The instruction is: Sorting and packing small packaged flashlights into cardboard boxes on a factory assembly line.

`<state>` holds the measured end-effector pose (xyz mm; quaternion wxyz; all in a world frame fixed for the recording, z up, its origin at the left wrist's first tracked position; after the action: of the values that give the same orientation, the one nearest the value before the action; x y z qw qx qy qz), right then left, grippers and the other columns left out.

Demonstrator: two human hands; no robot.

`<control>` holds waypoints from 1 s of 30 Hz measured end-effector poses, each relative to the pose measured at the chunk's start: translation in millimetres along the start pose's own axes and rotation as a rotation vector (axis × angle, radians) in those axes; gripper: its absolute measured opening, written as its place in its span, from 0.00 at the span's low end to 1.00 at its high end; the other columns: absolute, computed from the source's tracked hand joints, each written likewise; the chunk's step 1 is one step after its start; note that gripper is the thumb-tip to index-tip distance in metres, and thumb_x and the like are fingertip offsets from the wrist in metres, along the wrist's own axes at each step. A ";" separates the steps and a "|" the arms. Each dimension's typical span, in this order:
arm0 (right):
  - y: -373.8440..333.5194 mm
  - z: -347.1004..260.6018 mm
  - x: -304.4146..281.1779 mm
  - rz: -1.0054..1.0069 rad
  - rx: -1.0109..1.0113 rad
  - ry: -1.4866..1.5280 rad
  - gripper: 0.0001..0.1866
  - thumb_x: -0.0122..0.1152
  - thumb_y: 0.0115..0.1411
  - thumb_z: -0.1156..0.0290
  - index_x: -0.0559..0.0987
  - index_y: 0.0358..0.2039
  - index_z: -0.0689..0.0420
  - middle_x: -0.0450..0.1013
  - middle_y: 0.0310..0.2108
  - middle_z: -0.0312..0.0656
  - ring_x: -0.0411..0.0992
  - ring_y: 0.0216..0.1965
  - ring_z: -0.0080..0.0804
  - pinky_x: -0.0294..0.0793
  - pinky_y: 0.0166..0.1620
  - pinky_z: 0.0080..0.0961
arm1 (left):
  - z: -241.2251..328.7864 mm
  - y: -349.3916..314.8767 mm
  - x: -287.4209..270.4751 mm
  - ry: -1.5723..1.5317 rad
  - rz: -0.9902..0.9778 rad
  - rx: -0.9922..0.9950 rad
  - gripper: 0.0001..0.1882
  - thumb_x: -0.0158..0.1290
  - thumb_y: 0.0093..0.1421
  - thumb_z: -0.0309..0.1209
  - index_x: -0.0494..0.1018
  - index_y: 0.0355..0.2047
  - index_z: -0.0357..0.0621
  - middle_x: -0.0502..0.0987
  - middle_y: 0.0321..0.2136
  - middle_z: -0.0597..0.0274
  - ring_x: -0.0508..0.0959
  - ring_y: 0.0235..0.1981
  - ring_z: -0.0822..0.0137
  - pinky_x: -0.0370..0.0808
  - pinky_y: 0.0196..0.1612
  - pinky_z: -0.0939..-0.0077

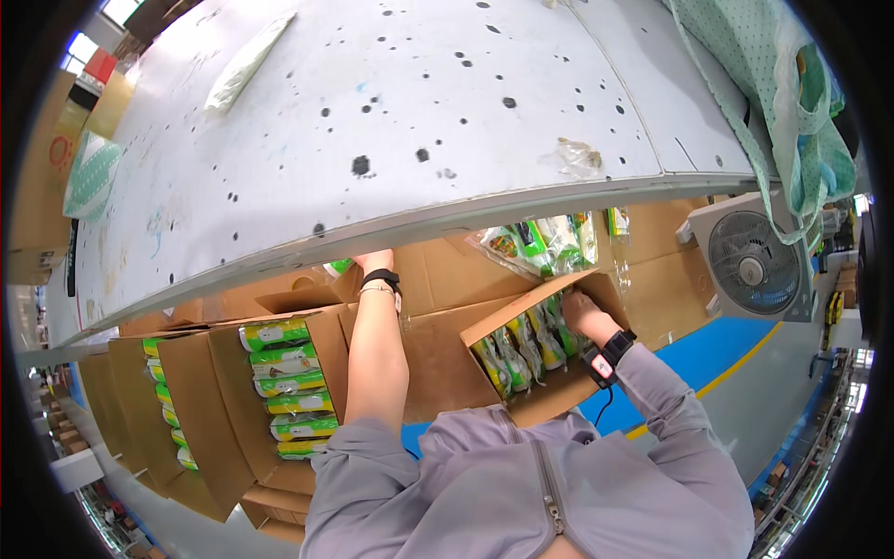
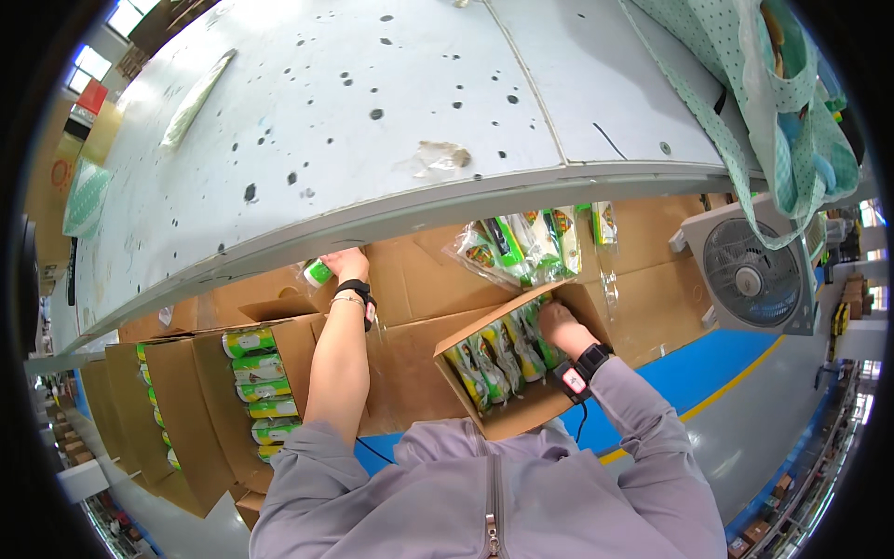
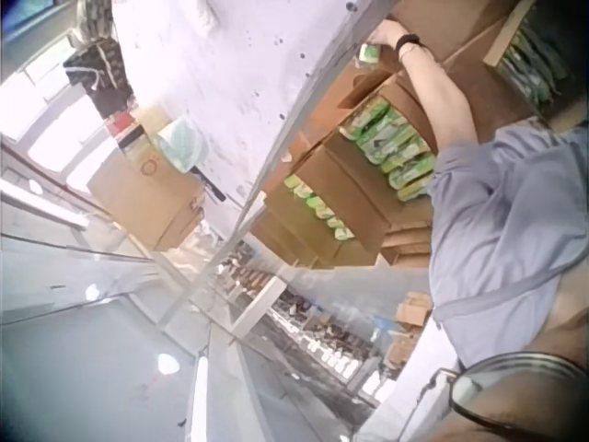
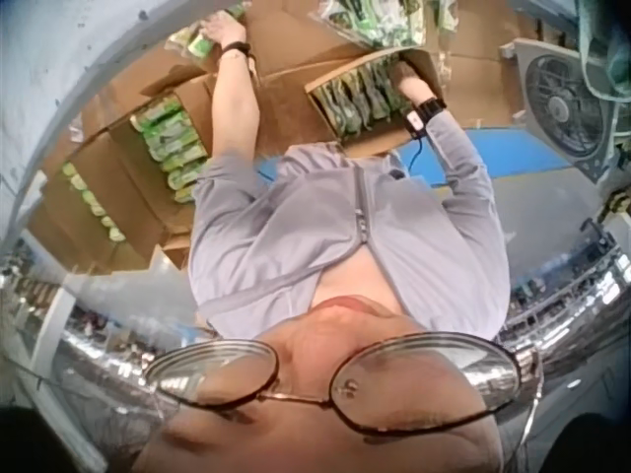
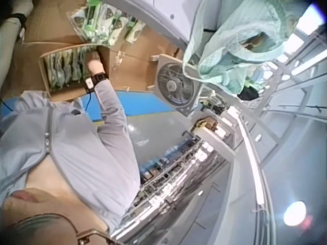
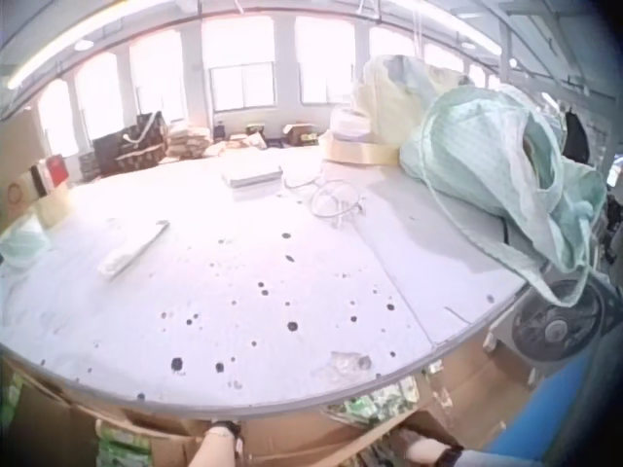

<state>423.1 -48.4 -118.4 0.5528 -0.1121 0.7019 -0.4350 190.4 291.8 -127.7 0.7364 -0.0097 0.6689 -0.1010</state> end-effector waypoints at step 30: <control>-227.8 -58.4 -90.2 0.589 -0.704 0.880 0.43 0.63 0.46 0.67 0.53 0.61 0.61 0.65 0.47 0.54 0.67 0.47 0.45 0.66 0.50 0.31 | 72.0 -303.4 -168.5 -1.321 -0.659 0.518 0.18 0.57 0.56 0.32 0.68 0.42 0.34 0.75 0.35 0.61 0.76 0.34 0.75 0.76 0.28 0.80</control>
<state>331.3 -98.3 110.7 0.2394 0.1000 0.9657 -0.0134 206.1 13.2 90.9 0.8928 -0.0936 0.0096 -0.4404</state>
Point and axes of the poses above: each hand's wrist, its own y-axis towards the middle knuckle, its own x-axis out of the palm, z = x × y, the point moved 2 cm from there along y, towards the middle knuckle
